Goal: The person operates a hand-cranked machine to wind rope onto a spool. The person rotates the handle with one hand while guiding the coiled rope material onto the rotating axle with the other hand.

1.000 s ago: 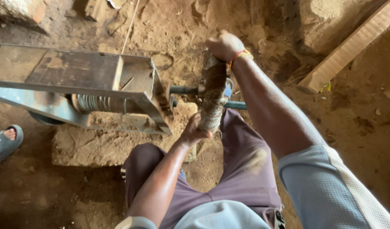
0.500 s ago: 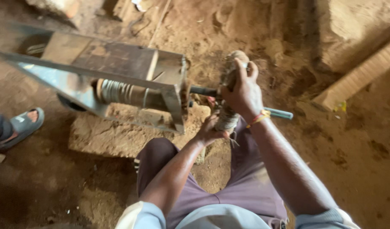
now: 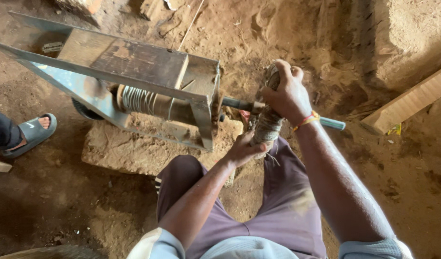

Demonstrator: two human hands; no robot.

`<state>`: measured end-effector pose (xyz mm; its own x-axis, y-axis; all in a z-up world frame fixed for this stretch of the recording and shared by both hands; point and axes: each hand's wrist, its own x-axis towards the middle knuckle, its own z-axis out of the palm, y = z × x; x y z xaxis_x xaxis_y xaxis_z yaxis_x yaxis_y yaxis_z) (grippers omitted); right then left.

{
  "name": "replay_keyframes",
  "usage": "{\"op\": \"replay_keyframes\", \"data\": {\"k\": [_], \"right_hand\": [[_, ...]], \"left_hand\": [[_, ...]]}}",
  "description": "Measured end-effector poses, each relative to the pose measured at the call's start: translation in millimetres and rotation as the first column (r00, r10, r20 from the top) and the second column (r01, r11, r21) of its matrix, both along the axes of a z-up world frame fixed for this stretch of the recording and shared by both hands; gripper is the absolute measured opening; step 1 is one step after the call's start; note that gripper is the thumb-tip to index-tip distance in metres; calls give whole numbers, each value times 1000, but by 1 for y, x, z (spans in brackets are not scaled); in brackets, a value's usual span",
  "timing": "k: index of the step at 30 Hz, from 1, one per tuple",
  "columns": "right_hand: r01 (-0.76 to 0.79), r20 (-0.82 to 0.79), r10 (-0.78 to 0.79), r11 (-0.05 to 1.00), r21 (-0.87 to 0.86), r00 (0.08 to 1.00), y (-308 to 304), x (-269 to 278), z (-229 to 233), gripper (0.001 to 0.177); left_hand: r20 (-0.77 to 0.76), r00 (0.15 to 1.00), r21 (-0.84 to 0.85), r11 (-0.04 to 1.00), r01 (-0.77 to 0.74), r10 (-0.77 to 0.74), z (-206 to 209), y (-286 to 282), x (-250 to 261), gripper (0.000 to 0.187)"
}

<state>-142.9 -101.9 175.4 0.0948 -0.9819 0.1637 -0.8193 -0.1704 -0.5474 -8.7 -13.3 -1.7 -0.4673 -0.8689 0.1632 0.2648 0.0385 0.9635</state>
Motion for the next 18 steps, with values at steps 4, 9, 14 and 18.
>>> {"op": "replay_keyframes", "data": {"k": [4, 9, 14, 18], "right_hand": [[2, -20, -2, 999, 37, 1000, -12, -5, 0, 79], [9, -33, -4, 986, 169, 999, -35, -9, 3, 80], [31, -91, -6, 963, 267, 996, -59, -10, 4, 79], [25, -106, 4, 961, 275, 994, -65, -12, 1, 77]], "left_hand": [[-21, 999, 92, 995, 46, -45, 9, 1, 4, 123], [158, 984, 50, 995, -87, 78, 27, 8, 14, 145], [164, 980, 30, 992, -119, 113, 34, 11, 17, 149], [94, 995, -1, 999, -40, 40, 28, 8, 18, 151]]}}
